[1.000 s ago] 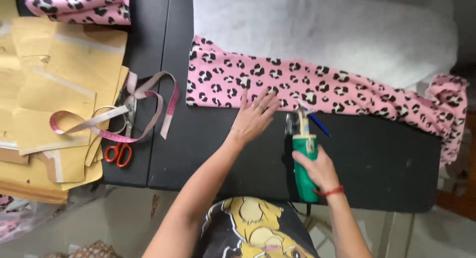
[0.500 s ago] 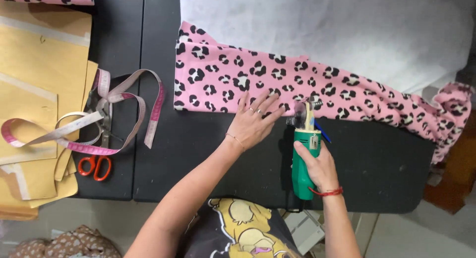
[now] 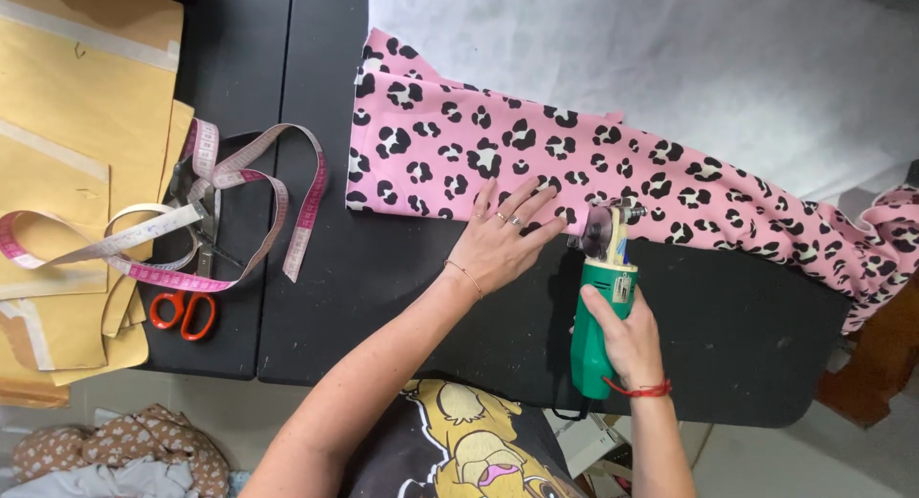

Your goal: Marking fabric with a pattern and cutting it using an electric rotary cutter

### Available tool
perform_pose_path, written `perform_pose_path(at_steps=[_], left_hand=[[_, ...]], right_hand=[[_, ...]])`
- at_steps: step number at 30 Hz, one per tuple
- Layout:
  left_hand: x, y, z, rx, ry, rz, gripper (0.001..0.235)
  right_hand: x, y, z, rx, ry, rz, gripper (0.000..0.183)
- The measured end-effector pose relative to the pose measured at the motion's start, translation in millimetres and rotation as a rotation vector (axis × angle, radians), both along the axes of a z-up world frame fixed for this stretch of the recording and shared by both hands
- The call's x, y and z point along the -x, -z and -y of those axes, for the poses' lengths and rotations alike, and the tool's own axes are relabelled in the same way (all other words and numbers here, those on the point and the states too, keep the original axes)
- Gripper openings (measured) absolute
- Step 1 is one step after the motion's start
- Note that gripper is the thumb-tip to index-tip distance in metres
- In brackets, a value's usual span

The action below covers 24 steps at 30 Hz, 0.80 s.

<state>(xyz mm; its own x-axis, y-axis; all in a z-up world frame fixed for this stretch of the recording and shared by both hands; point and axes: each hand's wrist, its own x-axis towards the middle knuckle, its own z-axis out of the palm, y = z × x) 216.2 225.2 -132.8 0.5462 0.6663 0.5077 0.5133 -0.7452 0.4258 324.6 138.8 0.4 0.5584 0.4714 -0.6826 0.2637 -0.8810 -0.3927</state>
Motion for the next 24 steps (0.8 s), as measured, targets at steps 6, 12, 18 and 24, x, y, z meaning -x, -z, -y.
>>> perform_pose_path(at_steps=[6,12,18,24], left_hand=[[0.1,2.2,1.4,0.016,0.01,-0.017,0.032],[-1.1,3.7,1.5,0.026,-0.002,-0.031,0.032],[-2.1,6.3,1.5,0.017,-0.014,-0.006,0.031],[-1.0,8.1,3.8,0.025,-0.012,-0.02,0.033]], right_hand=[[2.2,-1.4,-10.7,-0.028,-0.006,0.009,0.053],[5.1,-7.2,-24.9,-0.047,-0.001,0.022,0.051],[5.1,-7.5,-33.9,-0.064,0.029,0.027,0.047],[3.2,-4.6,-43.4,-0.1,0.022,0.04,0.049]])
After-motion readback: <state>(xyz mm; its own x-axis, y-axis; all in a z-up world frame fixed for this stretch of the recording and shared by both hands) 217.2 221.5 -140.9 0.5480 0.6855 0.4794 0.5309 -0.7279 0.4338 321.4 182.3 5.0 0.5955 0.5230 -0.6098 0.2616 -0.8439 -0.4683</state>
